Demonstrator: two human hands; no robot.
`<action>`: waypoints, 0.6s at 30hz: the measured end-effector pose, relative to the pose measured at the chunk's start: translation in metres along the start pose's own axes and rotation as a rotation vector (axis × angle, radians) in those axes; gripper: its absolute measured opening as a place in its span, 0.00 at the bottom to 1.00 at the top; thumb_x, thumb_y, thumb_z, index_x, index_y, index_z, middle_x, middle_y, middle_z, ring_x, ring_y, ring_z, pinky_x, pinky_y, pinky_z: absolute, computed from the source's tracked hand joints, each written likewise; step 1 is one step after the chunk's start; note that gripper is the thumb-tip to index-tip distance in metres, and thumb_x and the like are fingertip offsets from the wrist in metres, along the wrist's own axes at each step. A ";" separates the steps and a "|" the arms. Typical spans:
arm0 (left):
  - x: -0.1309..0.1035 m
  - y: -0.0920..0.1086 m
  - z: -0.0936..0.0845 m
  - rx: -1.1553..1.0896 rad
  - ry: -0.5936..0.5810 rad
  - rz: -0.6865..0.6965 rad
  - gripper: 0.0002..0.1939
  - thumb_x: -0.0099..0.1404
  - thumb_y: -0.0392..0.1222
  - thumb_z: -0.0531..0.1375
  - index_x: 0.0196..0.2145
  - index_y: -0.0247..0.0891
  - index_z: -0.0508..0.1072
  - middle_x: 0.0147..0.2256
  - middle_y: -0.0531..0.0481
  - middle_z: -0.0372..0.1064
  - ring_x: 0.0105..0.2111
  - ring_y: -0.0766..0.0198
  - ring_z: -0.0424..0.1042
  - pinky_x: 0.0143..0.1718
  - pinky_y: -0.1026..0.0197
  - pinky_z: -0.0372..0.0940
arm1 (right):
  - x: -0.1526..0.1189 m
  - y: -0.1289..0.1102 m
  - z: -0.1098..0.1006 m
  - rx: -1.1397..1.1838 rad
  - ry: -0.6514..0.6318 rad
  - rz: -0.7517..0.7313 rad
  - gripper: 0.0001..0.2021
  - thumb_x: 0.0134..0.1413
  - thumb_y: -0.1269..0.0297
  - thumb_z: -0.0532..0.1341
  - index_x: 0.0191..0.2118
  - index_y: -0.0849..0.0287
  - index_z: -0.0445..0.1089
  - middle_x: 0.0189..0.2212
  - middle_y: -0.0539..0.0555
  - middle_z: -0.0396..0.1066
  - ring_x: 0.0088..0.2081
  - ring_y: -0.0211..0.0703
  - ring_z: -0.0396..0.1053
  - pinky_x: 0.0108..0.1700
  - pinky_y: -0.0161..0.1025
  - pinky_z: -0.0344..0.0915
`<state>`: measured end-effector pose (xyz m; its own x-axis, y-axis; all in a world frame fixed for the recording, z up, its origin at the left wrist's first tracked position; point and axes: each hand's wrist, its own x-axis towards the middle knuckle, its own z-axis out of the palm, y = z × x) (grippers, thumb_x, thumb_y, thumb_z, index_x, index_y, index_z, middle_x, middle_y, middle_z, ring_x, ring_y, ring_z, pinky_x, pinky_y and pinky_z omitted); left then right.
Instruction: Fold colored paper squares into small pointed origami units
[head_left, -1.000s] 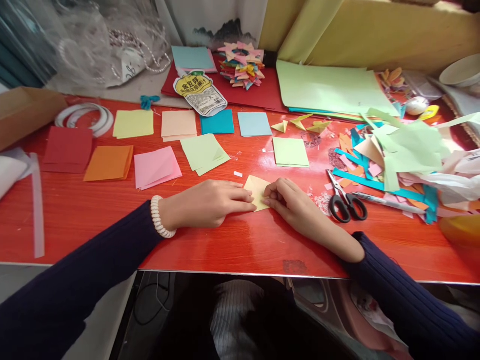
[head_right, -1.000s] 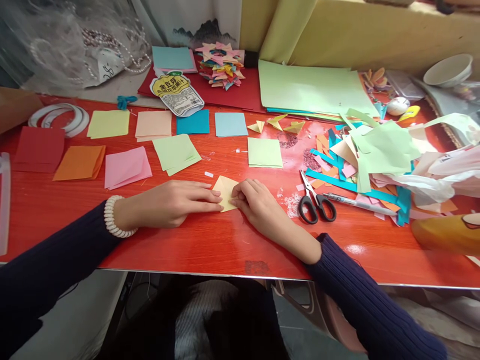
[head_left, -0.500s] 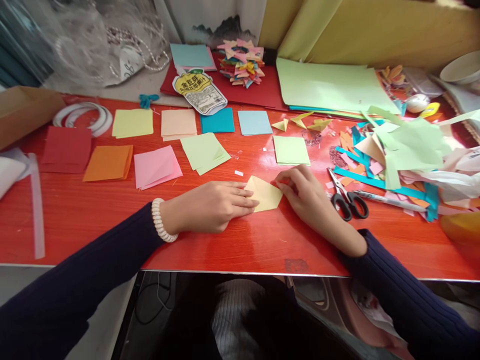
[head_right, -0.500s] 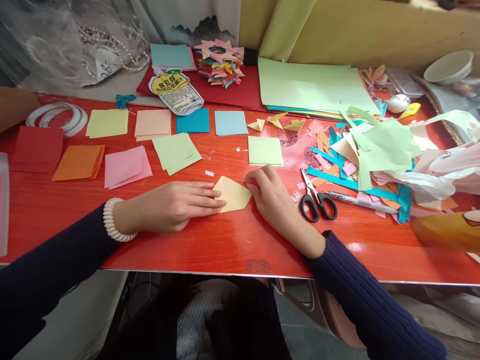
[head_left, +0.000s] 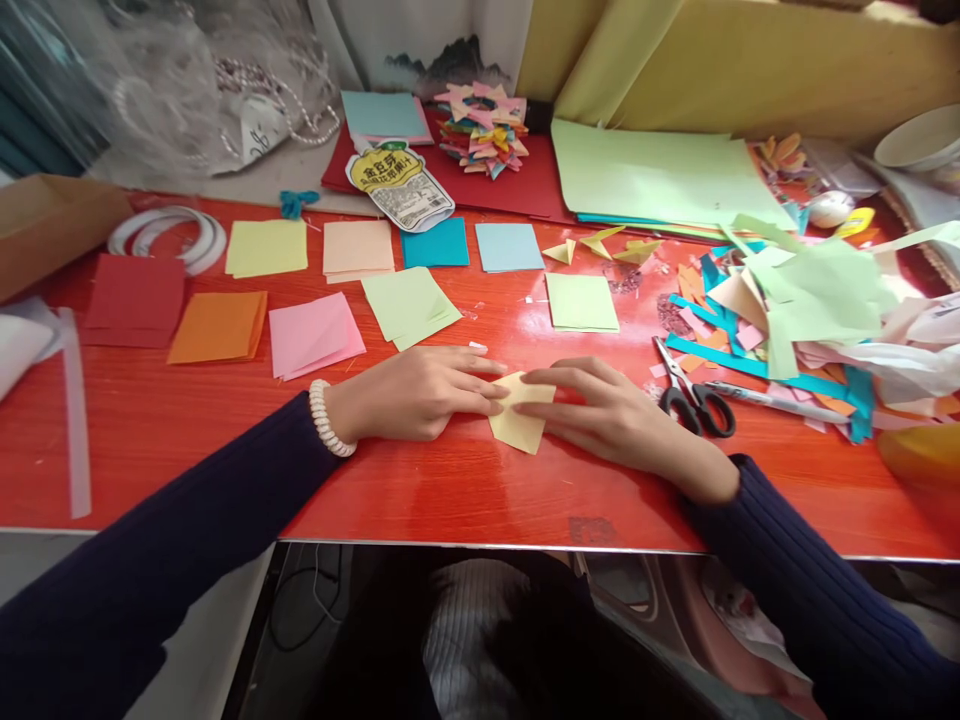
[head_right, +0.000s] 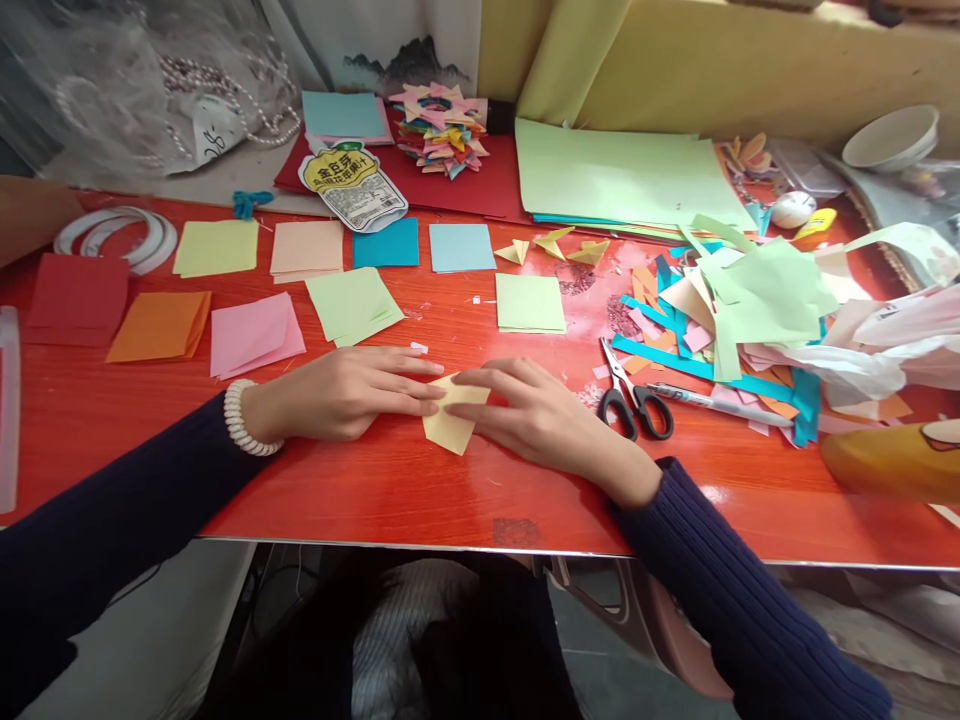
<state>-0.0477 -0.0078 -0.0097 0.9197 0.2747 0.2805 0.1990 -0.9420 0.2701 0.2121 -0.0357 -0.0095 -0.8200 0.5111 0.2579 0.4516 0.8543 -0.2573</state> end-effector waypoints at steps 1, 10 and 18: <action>0.000 0.000 0.000 0.012 -0.002 -0.008 0.24 0.57 0.22 0.47 0.47 0.36 0.70 0.50 0.47 0.68 0.56 0.60 0.61 0.58 0.49 0.57 | 0.001 -0.001 0.000 0.003 -0.018 -0.039 0.13 0.59 0.71 0.54 0.48 0.56 0.68 0.49 0.58 0.65 0.48 0.49 0.61 0.47 0.49 0.63; 0.007 0.015 -0.003 0.183 -0.016 -0.018 0.15 0.63 0.27 0.47 0.38 0.33 0.72 0.40 0.43 0.71 0.45 0.58 0.69 0.47 0.55 0.66 | 0.010 -0.012 0.010 0.303 0.071 0.216 0.08 0.60 0.67 0.53 0.35 0.60 0.68 0.32 0.56 0.67 0.36 0.42 0.63 0.38 0.41 0.64; 0.006 0.020 -0.008 0.180 -0.029 -0.034 0.17 0.61 0.27 0.47 0.41 0.36 0.71 0.35 0.46 0.73 0.37 0.63 0.71 0.40 0.60 0.67 | 0.017 -0.018 0.013 0.339 0.101 0.396 0.03 0.58 0.69 0.56 0.33 0.60 0.65 0.30 0.53 0.64 0.33 0.39 0.63 0.36 0.37 0.62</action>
<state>-0.0410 -0.0229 0.0048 0.9203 0.3037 0.2466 0.2851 -0.9523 0.1087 0.1854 -0.0437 -0.0129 -0.5641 0.8094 0.1636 0.5672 0.5238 -0.6355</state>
